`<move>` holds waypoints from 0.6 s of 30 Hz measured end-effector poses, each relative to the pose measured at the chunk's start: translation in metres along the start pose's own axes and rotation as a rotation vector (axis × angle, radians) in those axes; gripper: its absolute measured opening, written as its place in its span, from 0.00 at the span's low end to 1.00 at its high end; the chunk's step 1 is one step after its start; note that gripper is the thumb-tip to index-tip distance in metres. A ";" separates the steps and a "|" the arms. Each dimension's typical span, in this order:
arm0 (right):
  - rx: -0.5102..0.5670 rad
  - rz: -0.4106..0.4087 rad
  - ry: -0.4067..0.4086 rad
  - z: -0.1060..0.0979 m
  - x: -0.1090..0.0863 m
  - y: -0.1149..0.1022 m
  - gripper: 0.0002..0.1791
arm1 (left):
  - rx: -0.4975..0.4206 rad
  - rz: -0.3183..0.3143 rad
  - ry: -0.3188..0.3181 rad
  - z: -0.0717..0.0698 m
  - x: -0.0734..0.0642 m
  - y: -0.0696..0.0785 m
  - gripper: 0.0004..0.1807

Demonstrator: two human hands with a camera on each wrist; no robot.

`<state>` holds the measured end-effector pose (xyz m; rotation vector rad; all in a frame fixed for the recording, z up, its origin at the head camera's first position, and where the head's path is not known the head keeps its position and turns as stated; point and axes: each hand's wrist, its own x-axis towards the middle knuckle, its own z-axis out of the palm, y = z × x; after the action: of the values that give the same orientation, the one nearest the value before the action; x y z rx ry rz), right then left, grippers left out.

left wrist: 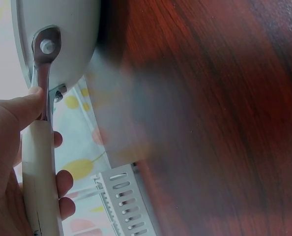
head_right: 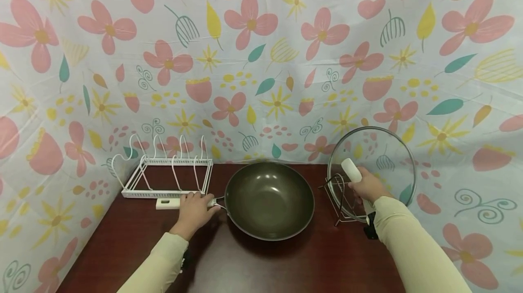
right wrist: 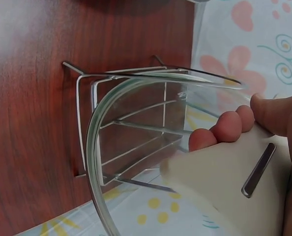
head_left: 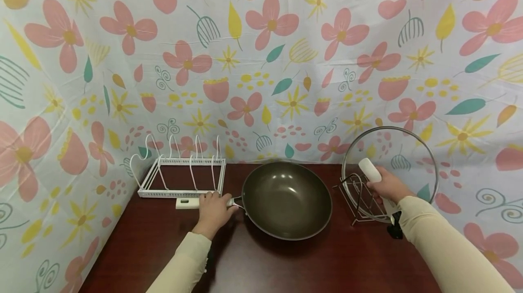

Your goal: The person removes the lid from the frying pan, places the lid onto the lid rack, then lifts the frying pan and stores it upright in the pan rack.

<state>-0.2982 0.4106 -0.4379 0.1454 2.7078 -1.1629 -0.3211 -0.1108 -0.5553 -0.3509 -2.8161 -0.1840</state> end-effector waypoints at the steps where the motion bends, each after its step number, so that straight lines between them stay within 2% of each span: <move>1: -0.006 0.002 0.004 0.000 0.001 0.001 0.36 | -0.002 0.001 0.002 0.000 0.000 0.000 0.26; 6: 0.001 0.002 0.012 0.000 0.003 0.003 0.35 | -0.002 0.005 0.025 0.000 0.000 0.000 0.25; 18: 0.007 0.006 0.026 -0.003 0.003 0.007 0.37 | -0.013 0.008 0.029 0.000 0.001 0.000 0.25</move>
<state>-0.3002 0.4173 -0.4413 0.1699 2.7239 -1.1771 -0.3216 -0.1104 -0.5553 -0.3598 -2.7860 -0.2047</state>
